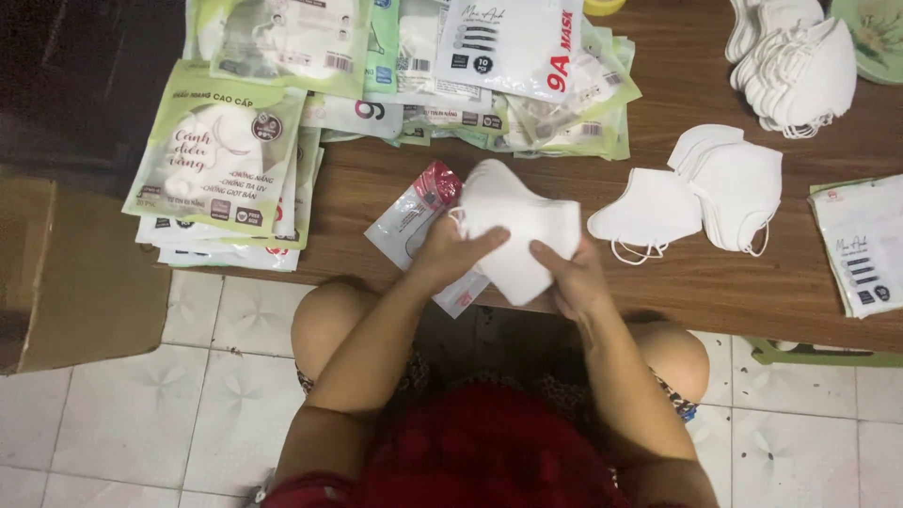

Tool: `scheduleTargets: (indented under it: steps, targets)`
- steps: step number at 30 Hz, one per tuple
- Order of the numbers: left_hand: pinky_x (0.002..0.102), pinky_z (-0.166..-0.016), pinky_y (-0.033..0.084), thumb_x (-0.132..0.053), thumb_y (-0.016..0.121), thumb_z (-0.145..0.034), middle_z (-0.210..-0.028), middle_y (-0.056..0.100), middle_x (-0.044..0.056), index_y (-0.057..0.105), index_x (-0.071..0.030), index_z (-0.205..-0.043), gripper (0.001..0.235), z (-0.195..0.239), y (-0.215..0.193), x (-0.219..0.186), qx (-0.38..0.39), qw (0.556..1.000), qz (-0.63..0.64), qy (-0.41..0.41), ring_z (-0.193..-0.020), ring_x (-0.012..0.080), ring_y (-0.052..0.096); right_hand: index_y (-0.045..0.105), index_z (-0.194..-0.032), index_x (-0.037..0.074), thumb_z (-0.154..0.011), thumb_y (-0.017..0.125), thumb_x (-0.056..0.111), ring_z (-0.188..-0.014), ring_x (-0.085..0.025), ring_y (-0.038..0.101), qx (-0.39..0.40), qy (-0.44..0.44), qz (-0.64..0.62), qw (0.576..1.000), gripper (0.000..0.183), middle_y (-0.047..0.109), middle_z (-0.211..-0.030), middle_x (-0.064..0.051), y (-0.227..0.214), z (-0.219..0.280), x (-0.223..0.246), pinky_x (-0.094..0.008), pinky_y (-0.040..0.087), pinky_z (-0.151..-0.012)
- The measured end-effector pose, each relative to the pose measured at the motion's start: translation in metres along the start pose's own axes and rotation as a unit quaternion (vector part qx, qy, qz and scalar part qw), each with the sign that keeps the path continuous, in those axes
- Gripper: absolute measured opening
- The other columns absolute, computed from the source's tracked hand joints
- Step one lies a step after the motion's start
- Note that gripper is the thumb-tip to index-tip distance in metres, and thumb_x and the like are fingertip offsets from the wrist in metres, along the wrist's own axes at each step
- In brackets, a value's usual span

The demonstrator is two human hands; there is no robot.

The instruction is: The person is sorting through a pile of face masks and stacking them neatly on a wooden table.

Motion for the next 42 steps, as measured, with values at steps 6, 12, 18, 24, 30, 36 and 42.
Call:
scheduleTargets:
  steps: [6,12,18,24,30,36,42]
  targets:
    - [0.053,-0.093,0.054,-0.028,0.090,-0.075,-0.112,0.064,0.022,0.065,-0.001,-0.120,0.059,0.018,-0.003,-0.017,0.003,0.856,-0.445,0.264,-0.113,0.0452,0.062,0.062,-0.127,0.006,-0.089,0.074,0.002,-0.098,-0.028,0.073,-0.143,-0.094,-0.054,0.984,0.041,0.071,-0.109,-0.013,-0.047,0.054,0.049,-0.044,0.062,-0.088]
    - [0.050,-0.094,0.053,-0.018,0.074,-0.085,-0.122,0.062,0.020,0.064,0.000,-0.130,0.049,-0.006,-0.005,0.057,0.034,0.764,-0.635,0.109,-0.120,0.0416,0.056,0.066,-0.122,0.015,-0.088,0.072,0.004,-0.103,-0.026,0.074,-0.070,-0.076,-0.158,0.982,0.036,0.074,-0.113,-0.008,-0.043,0.066,0.063,-0.042,0.061,-0.097]
    - [0.051,-0.099,0.051,-0.019,0.067,-0.088,-0.123,0.063,0.025,0.063,0.001,-0.128,0.045,-0.015,-0.009,0.063,0.011,0.807,-0.584,0.087,-0.120,0.0434,0.059,0.067,-0.125,0.014,-0.083,0.077,0.001,-0.104,-0.029,0.073,-0.047,0.009,-0.149,0.988,0.045,0.074,-0.113,-0.010,-0.016,0.043,-0.011,-0.047,0.058,-0.094]
    - [0.053,-0.102,0.050,-0.031,0.064,-0.092,-0.118,0.069,0.024,0.067,0.000,-0.121,0.043,-0.011,-0.026,0.055,-0.022,0.891,-0.451,0.043,-0.118,0.0430,0.063,0.065,-0.131,0.005,-0.087,0.080,0.011,-0.092,-0.033,0.073,-0.054,0.050,0.114,0.991,0.046,0.074,-0.104,-0.020,-0.024,0.005,-0.037,-0.051,0.062,-0.077]
    - [0.049,-0.080,0.054,-0.015,0.059,-0.095,-0.083,0.064,0.017,0.067,-0.003,-0.096,0.015,-0.023,-0.042,0.045,-0.124,0.843,-0.489,0.184,-0.089,0.0413,0.068,0.065,-0.135,0.004,-0.096,0.067,0.009,-0.120,-0.044,0.062,-0.007,-0.040,0.293,0.955,0.039,0.069,-0.122,-0.027,-0.008,0.023,0.000,-0.059,0.051,-0.100]
    - [0.043,-0.076,0.054,-0.011,0.058,-0.096,-0.081,0.062,0.015,0.067,-0.002,-0.092,0.013,-0.006,-0.028,0.029,-0.148,0.805,-0.492,0.296,-0.084,0.0377,0.067,0.074,-0.127,0.013,-0.091,0.070,0.007,-0.119,-0.041,0.065,0.051,-0.075,0.390,0.916,0.036,0.074,-0.118,-0.020,0.016,0.038,0.016,-0.057,0.052,-0.100]
    - [0.042,-0.073,0.054,-0.006,0.057,-0.096,-0.083,0.064,0.017,0.068,0.001,-0.097,0.013,0.008,-0.008,0.018,-0.132,0.768,-0.538,0.322,-0.082,0.0362,0.067,0.066,-0.133,0.002,-0.096,0.066,0.007,-0.118,-0.045,0.063,-0.030,-0.062,0.309,0.949,0.038,0.069,-0.122,-0.029,0.003,0.024,0.015,-0.057,0.053,-0.097]
Point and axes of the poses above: each hand's wrist, its own z-axis away from the middle knuckle, its own y-axis out of the palm, x = y × z, the point moved 10 cm from there along -z, towards the middle knuckle
